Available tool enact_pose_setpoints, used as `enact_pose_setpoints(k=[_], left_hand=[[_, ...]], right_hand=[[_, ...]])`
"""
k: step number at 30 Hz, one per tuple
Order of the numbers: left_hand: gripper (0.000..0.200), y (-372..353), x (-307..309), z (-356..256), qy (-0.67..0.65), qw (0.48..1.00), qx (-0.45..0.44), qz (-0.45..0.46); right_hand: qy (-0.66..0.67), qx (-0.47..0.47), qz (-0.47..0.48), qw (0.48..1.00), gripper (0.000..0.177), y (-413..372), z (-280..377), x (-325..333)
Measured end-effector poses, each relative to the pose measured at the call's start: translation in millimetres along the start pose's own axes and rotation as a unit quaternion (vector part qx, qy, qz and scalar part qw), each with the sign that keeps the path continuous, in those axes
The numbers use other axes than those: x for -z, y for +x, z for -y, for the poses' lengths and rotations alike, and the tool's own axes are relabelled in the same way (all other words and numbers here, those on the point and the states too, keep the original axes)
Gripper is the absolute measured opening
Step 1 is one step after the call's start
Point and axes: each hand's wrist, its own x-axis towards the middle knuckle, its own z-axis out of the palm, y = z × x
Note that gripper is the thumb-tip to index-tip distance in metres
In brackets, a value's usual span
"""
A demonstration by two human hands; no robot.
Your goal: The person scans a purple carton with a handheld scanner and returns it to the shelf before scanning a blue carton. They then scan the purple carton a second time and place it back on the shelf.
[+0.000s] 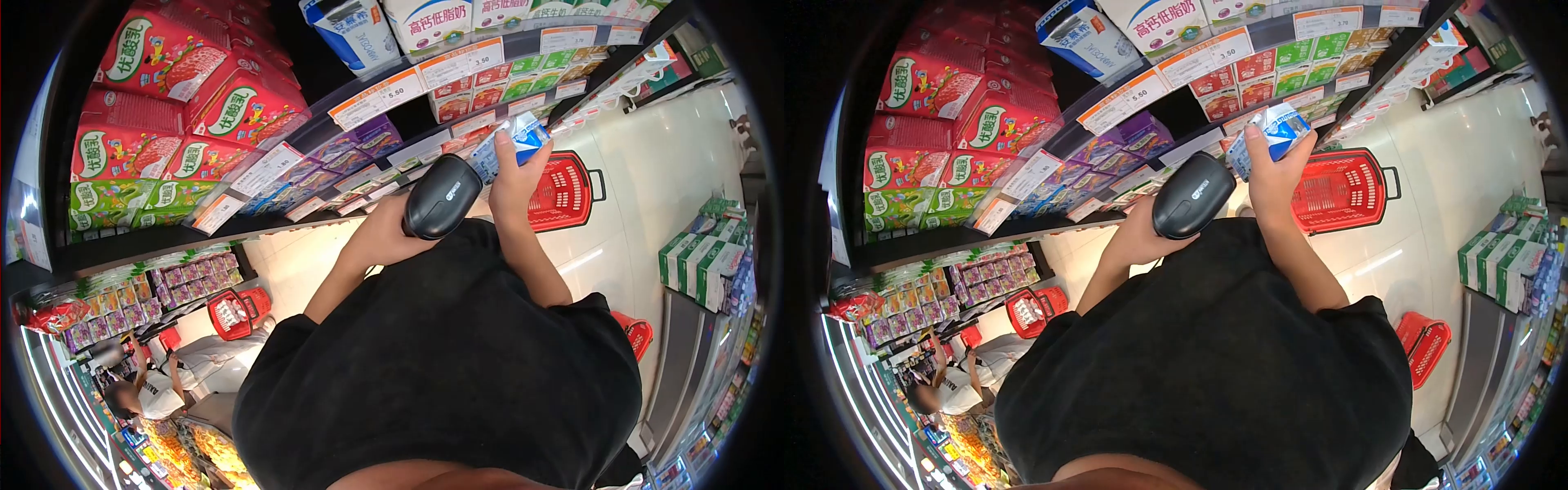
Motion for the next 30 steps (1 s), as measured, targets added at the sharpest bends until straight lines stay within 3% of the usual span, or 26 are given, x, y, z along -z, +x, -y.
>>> enact_pose_setpoints(k=[2,3,8,10,11,13,15,16,19,20,21,25,30], left_hand=[[0.039,1,-1,1,0.004,1.000,-0.005,0.002],[0.038,1,0,-5,0.006,1.000,-0.018,0.002],[0.039,-1,10,3,-0.019,0.998,-0.024,0.048],[0.040,-3,12,10,-0.017,0.996,0.004,0.084],[0.051,-8,15,24,-0.035,0.992,0.019,0.118],[0.063,-17,20,49,-0.106,0.974,0.076,0.184],[0.070,-22,22,70,-0.160,0.950,0.092,0.252],[0.069,-25,22,69,-0.206,0.936,0.113,0.261],[0.066,-23,23,57,-0.182,0.934,0.133,0.276],[0.046,-22,18,57,-0.175,0.947,0.098,0.251],[0.031,-21,14,56,-0.168,0.957,0.062,0.228],[0.040,-22,11,39,-0.118,0.967,0.083,0.208],[0.045,-37,1,58,-0.116,0.977,0.096,0.149]], right_hand=[[-0.069,0.012,-0.016,0.997,0.047,-1,-1,-1],[-0.018,-0.001,-0.009,1.000,0.048,0,-9,2],[-0.016,-0.026,-0.001,1.000,0.054,-3,-15,4],[0.041,0.023,-0.004,0.999,0.057,-3,-25,10],[0.014,0.066,-0.016,0.998,0.057,-2,-24,9],[0.027,0.153,0.068,0.986,0.066,-2,10,-8],[0.039,0.267,0.207,0.940,0.071,5,36,-22],[0.032,0.324,0.232,0.916,0.066,5,59,-38],[0.098,0.401,0.374,0.830,0.067,19,104,-84],[0.121,0.437,0.403,0.795,0.070,26,112,-106],[0.115,0.462,0.407,0.779,0.069,31,117,-127],[-0.041,0.532,0.396,0.747,0.063,35,138,-162],[-0.237,0.512,0.437,0.700,0.062,25,161,-173]])
